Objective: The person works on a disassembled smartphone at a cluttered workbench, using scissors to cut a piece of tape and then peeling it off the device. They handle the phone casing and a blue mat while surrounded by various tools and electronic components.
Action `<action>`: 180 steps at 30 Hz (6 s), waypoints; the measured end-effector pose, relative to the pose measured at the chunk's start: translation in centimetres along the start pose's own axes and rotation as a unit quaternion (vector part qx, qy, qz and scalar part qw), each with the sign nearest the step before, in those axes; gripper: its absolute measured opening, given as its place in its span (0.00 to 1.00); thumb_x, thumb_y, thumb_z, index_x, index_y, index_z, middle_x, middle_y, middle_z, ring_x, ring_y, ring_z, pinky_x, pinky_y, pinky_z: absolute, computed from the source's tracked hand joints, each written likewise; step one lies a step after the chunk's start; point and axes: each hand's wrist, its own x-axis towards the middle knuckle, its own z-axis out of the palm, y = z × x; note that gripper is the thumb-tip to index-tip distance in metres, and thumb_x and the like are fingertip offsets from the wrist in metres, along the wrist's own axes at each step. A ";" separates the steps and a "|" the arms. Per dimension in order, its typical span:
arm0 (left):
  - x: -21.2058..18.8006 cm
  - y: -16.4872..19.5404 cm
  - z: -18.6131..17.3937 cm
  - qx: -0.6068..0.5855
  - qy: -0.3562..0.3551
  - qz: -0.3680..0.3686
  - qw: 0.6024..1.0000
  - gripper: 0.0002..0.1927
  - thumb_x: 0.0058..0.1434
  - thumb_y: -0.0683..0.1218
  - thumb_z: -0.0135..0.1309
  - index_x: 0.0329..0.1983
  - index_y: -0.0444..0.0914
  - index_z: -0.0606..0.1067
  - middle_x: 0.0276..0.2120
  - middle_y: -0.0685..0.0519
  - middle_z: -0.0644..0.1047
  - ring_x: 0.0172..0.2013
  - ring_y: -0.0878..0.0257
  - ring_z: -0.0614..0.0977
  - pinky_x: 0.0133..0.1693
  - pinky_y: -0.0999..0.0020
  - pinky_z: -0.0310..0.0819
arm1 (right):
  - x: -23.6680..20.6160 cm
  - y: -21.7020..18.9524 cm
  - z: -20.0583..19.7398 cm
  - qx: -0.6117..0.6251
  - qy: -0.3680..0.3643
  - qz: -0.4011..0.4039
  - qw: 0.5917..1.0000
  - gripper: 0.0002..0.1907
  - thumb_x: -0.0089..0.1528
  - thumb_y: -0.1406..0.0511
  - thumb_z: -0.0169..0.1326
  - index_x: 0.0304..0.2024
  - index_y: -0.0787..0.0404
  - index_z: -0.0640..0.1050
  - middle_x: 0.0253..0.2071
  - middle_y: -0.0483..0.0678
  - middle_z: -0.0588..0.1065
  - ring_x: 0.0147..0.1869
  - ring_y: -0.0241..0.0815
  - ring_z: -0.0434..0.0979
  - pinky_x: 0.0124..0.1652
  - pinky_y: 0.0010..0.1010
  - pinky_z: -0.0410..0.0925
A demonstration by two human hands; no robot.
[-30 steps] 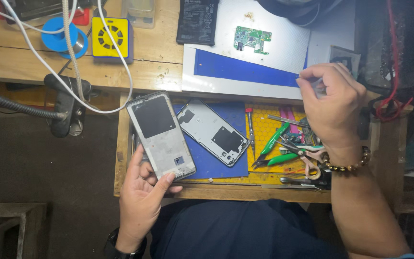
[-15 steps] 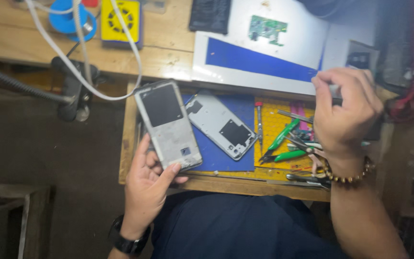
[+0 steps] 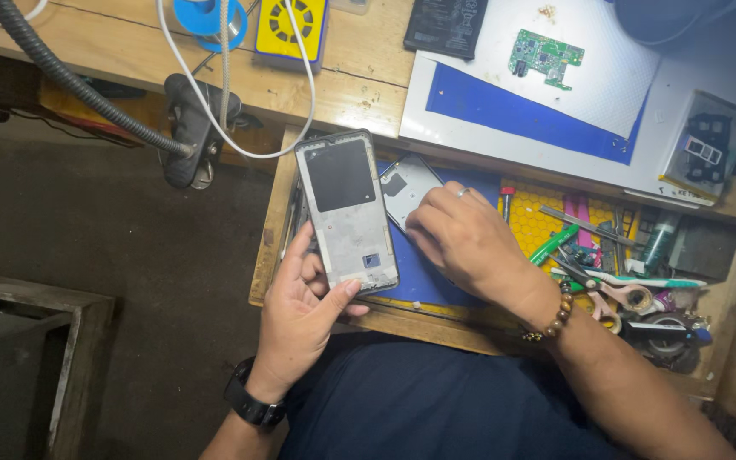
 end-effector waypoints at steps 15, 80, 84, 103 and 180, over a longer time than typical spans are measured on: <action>0.1 0.0 0.0 0.000 -0.009 0.003 1.000 0.44 0.64 0.34 0.51 0.78 0.32 0.43 0.50 0.40 0.76 0.47 0.59 0.82 0.39 0.68 0.87 | 0.2 1.3 0.3 0.059 0.033 -0.006 0.998 0.09 0.57 0.73 0.60 0.37 0.64 0.73 0.35 0.53 0.75 0.41 0.55 0.76 0.42 0.41 0.70; -0.1 0.5 -0.2 0.014 -0.007 0.008 1.000 0.44 0.64 0.33 0.51 0.78 0.31 0.42 0.49 0.41 0.76 0.49 0.57 0.83 0.40 0.67 0.87 | -3.8 -0.5 -1.1 -0.008 -0.048 0.002 0.999 0.07 0.55 0.69 0.61 0.33 0.62 0.75 0.33 0.50 0.70 0.39 0.49 0.72 0.39 0.40 0.67; -0.1 0.5 -0.2 0.015 -0.002 0.005 1.000 0.44 0.64 0.33 0.51 0.78 0.31 0.43 0.49 0.41 0.76 0.49 0.58 0.83 0.40 0.67 0.87 | -3.4 0.2 -0.8 -0.030 -0.058 -0.023 0.998 0.07 0.54 0.69 0.61 0.32 0.62 0.75 0.33 0.50 0.70 0.39 0.49 0.73 0.39 0.39 0.68; -0.3 0.2 -0.7 0.022 0.003 0.017 1.000 0.45 0.63 0.31 0.50 0.79 0.30 0.42 0.49 0.42 0.75 0.50 0.56 0.82 0.41 0.66 0.86 | -6.8 7.5 -11.1 -0.097 0.233 0.168 0.953 0.06 0.66 0.79 0.64 0.44 0.70 0.80 0.44 0.54 0.79 0.46 0.41 0.81 0.46 0.27 0.71; 0.2 0.0 -0.8 -0.050 0.042 0.033 0.997 0.45 0.63 0.35 0.53 0.78 0.33 0.43 0.52 0.40 0.75 0.50 0.52 0.83 0.40 0.61 0.88 | -8.0 -3.1 -4.9 -0.008 0.029 0.159 0.987 0.37 0.40 0.59 0.73 0.48 0.65 0.73 0.51 0.54 0.73 0.55 0.55 0.72 0.55 0.45 0.66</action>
